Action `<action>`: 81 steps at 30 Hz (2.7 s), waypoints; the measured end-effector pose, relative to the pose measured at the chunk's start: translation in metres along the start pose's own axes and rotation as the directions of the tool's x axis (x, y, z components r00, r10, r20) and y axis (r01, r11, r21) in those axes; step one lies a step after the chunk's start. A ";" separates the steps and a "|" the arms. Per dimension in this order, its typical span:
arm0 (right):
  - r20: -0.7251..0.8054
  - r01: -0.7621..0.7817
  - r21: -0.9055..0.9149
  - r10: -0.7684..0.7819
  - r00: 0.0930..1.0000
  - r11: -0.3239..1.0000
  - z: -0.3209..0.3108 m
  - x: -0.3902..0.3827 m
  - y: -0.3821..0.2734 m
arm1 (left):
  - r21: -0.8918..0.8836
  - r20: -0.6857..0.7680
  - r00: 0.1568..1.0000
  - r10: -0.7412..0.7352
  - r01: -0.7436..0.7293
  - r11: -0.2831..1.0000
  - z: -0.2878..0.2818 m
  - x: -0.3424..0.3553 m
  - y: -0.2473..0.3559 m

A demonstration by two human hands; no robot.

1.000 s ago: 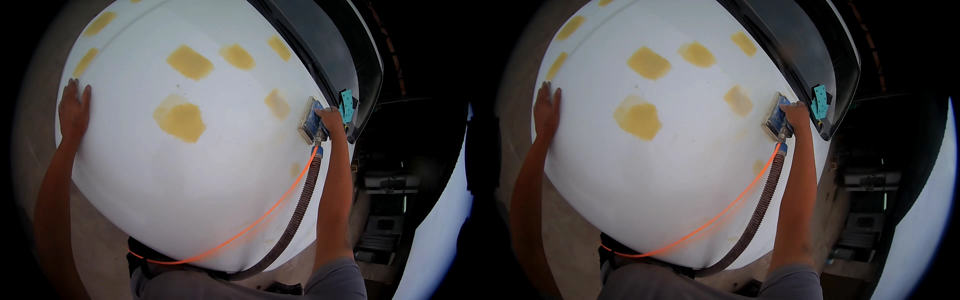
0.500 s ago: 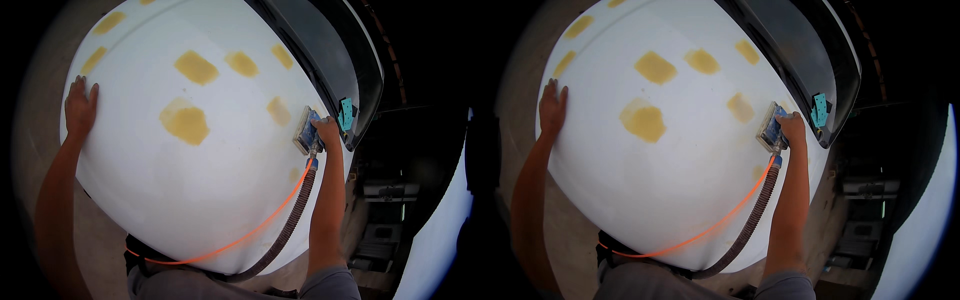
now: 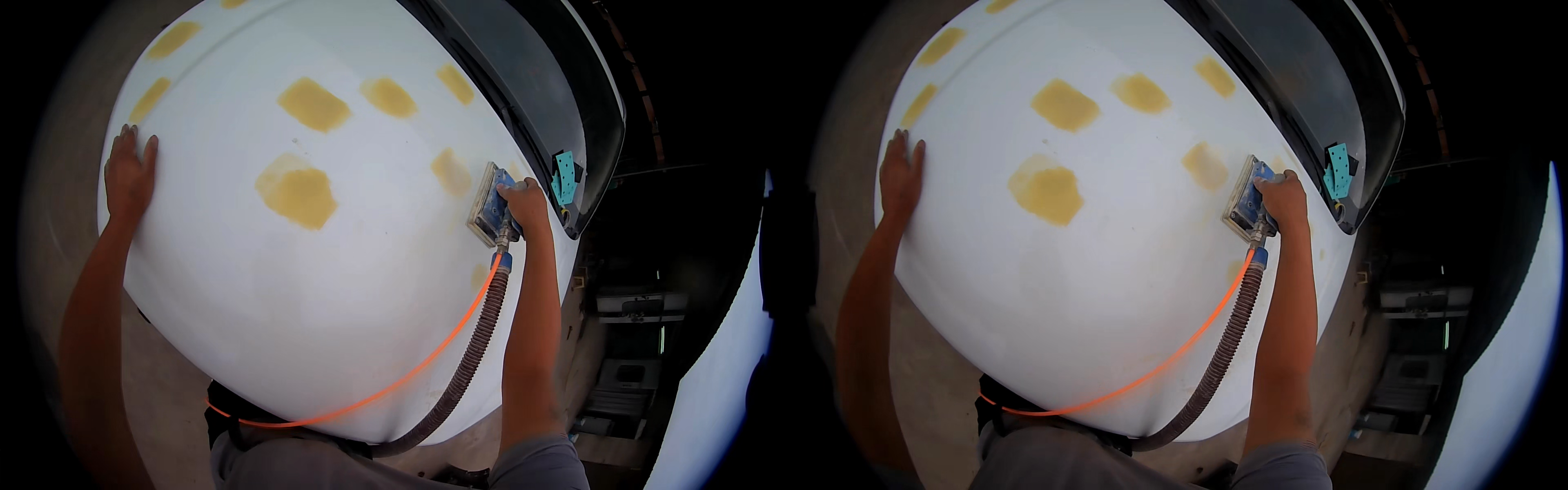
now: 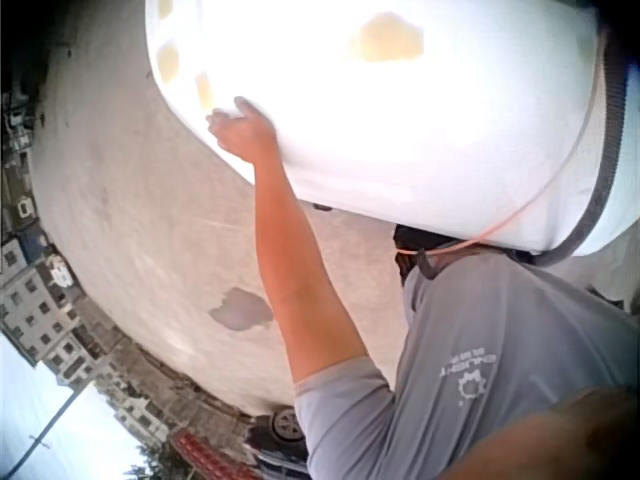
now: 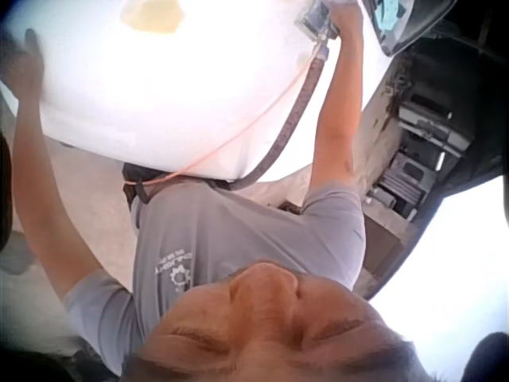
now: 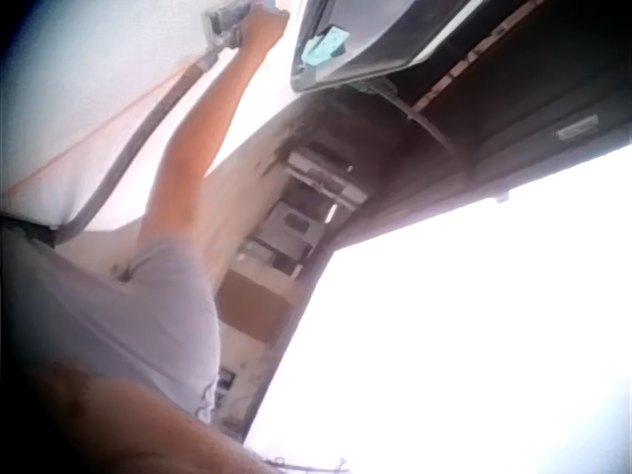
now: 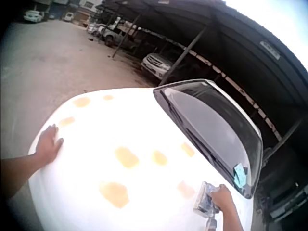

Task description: The person uses a pneumatic sander to smooth the surface of a white car hood. They move the sander across multiple yellowish spots on the hood, occasionally pausing to feel the surface with their hand.

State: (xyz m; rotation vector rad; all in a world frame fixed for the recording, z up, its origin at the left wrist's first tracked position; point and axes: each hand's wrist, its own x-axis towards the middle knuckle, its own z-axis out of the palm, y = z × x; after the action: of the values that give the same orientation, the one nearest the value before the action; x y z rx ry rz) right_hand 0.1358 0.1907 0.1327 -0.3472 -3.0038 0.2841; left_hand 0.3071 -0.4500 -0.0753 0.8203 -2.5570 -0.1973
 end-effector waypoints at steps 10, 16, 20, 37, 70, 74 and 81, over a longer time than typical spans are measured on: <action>-0.010 0.068 -0.036 -0.068 0.998 0.997 0.003 -0.019 0.004 | -0.006 -0.007 1.000 -0.003 0.003 1.000 -0.013 -0.007 0.011; -0.018 0.043 0.087 -0.041 0.999 0.995 -0.004 0.028 0.015 | 0.005 0.011 1.000 -0.011 0.011 1.000 -0.006 -0.002 0.004; -0.006 -0.026 0.071 0.027 1.000 0.997 -0.013 0.077 0.046 | 0.000 -0.005 1.000 0.020 -0.020 1.000 0.003 0.002 0.013; 0.014 -0.026 0.097 0.025 1.000 0.995 -0.011 0.065 0.054 | 0.008 -0.020 1.000 0.014 -0.014 1.000 0.006 -0.003 0.008; 0.002 0.136 -0.086 -0.137 0.991 0.987 0.000 -0.012 0.026 | -0.057 0.010 0.999 -0.038 0.039 0.998 0.002 -0.004 -0.002; -0.034 0.051 0.022 -0.050 0.998 0.998 -0.007 0.040 0.045 | -0.066 0.026 0.999 -0.035 0.037 0.997 0.000 -0.001 0.000; 0.077 0.022 0.077 -0.028 0.997 0.997 -0.009 0.072 0.074 | 0.003 0.015 1.000 -0.024 0.024 1.000 0.008 -0.001 -0.001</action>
State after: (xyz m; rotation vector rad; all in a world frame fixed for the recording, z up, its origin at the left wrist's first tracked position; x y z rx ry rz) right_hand 0.0834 0.2798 0.1330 -0.2979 -3.0609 0.4176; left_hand 0.3048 -0.4503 -0.0833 0.8539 -2.5631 -0.2083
